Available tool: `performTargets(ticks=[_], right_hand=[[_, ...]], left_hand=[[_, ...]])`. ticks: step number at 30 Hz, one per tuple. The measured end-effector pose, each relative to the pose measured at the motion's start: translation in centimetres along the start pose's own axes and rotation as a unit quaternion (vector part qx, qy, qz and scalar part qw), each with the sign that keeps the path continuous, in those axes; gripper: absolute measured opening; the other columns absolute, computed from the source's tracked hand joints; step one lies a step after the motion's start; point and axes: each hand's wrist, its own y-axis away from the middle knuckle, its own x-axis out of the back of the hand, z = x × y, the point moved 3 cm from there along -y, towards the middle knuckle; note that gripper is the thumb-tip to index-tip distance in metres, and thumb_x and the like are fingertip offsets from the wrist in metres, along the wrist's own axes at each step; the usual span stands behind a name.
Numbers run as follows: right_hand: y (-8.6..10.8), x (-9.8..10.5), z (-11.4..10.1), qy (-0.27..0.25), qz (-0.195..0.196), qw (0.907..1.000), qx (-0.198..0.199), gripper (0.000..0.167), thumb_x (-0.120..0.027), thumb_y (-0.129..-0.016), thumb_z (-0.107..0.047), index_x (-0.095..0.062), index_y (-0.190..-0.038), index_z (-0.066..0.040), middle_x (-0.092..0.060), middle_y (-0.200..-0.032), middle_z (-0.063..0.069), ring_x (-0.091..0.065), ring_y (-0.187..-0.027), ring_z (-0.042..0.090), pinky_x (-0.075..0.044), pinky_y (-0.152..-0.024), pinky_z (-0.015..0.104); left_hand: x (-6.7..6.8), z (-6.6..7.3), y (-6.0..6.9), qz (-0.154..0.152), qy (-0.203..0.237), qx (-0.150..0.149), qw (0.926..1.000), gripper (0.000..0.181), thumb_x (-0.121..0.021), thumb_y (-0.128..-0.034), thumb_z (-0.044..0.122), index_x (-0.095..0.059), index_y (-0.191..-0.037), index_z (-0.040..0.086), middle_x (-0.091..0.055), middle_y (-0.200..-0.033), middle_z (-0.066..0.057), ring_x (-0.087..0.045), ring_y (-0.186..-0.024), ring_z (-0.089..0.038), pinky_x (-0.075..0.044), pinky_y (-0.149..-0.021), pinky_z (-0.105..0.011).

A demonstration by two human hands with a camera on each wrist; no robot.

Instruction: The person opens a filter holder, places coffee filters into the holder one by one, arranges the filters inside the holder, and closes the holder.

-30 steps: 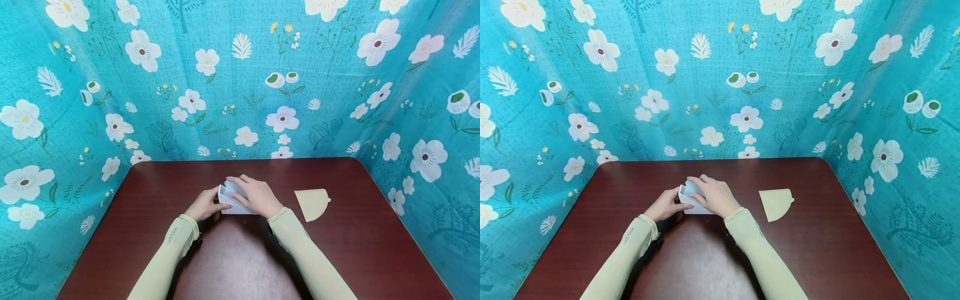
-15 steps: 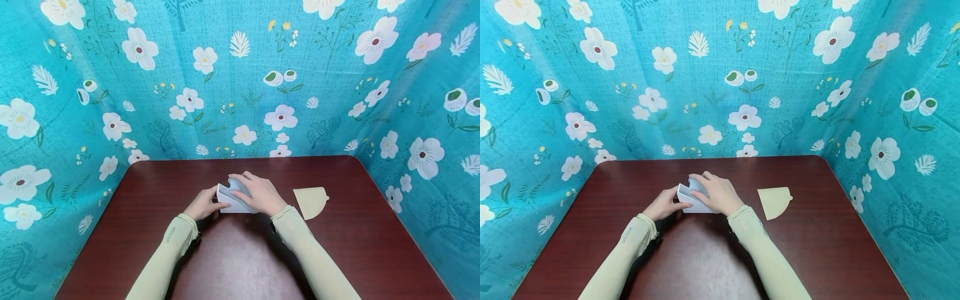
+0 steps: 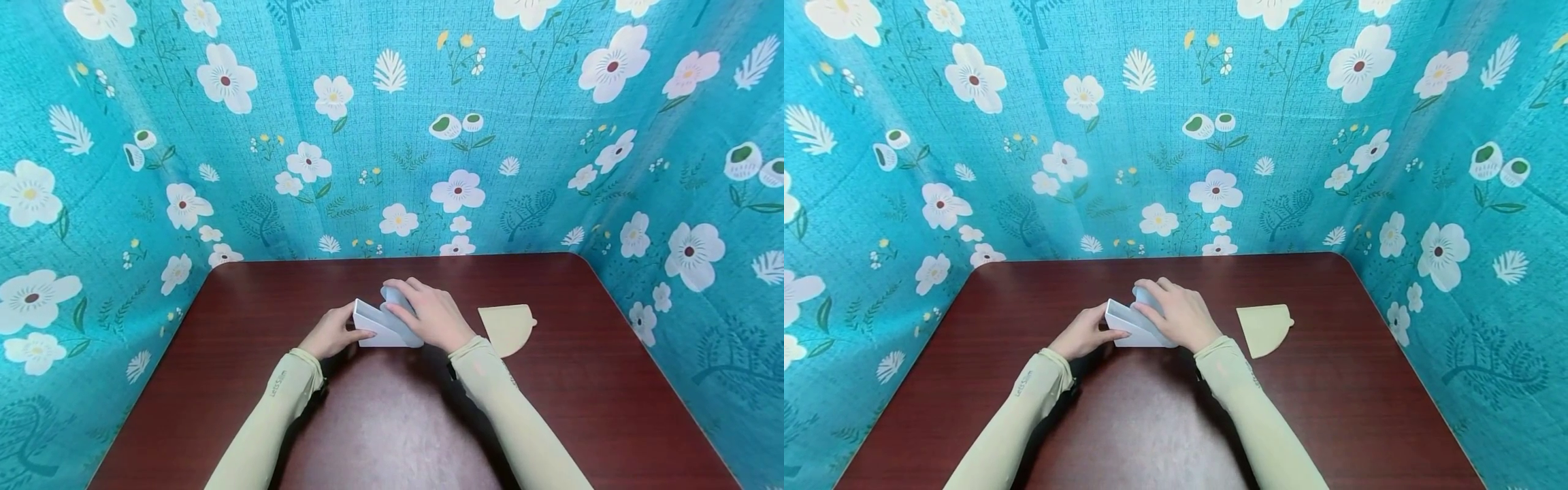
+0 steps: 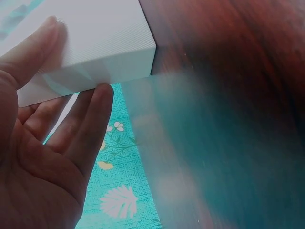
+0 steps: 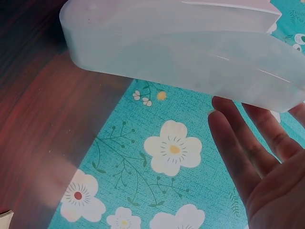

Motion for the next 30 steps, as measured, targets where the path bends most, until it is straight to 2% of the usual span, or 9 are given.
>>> performTargets(ticks=[7, 13, 20, 30], right_hand=[[0.3, 0.5, 0.5, -0.022, 0.0, 0.9997, -0.014, 0.039, -0.059, -0.103, -0.046, -0.061, -0.138, -0.027, -0.069, -0.118, -0.003, -0.067, -0.085, 0.013, -0.057, -0.071, 0.034], [0.6, 0.7, 1.0, -0.043, -0.005, 0.9987, -0.027, 0.039, -0.059, -0.103, -0.045, -0.06, -0.138, -0.026, -0.069, -0.122, -0.002, -0.07, -0.088, 0.017, -0.058, -0.075, 0.035], [0.7, 0.8, 1.4, -0.052, 0.01, 0.9981, -0.031, 0.04, -0.062, -0.102, -0.047, -0.062, -0.133, -0.022, -0.07, -0.121, -0.003, -0.069, -0.087, 0.015, -0.057, -0.075, 0.034], [0.9, 1.4, 1.8, -0.068, 0.024, 0.997, -0.027, 0.034, -0.066, -0.101, -0.041, -0.061, -0.125, -0.018, -0.071, -0.126, 0.001, -0.072, -0.091, 0.021, -0.059, -0.076, 0.035]], left_hand=[[0.0, 0.1, 0.0, 0.008, 0.007, 0.0, 0.9999, 0.045, -0.084, -0.0878, 0.03, -0.066, -0.127, 0.017, -0.076, -0.114, -0.001, -0.071, -0.097, -0.014, -0.058, -0.095, -0.042], [-0.1, -0.1, 0.1, 0.008, 0.01, 0.001, 0.9999, 0.045, -0.084, -0.0877, 0.029, -0.066, -0.127, 0.017, -0.076, -0.113, -0.001, -0.069, -0.09, -0.014, -0.058, -0.093, -0.041], [-0.2, 0.0, 0.1, 0.012, 0.013, 0.001, 0.9998, 0.045, -0.084, -0.0871, 0.03, -0.066, -0.126, 0.017, -0.076, -0.112, -0.001, -0.069, -0.089, -0.013, -0.058, -0.092, -0.041], [-0.2, 0.0, 0.1, 0.013, 0.009, 0.015, 0.9998, 0.047, -0.085, -0.0864, 0.028, -0.066, -0.128, 0.018, -0.076, -0.112, -0.001, -0.067, -0.087, -0.015, -0.058, -0.092, -0.041]])
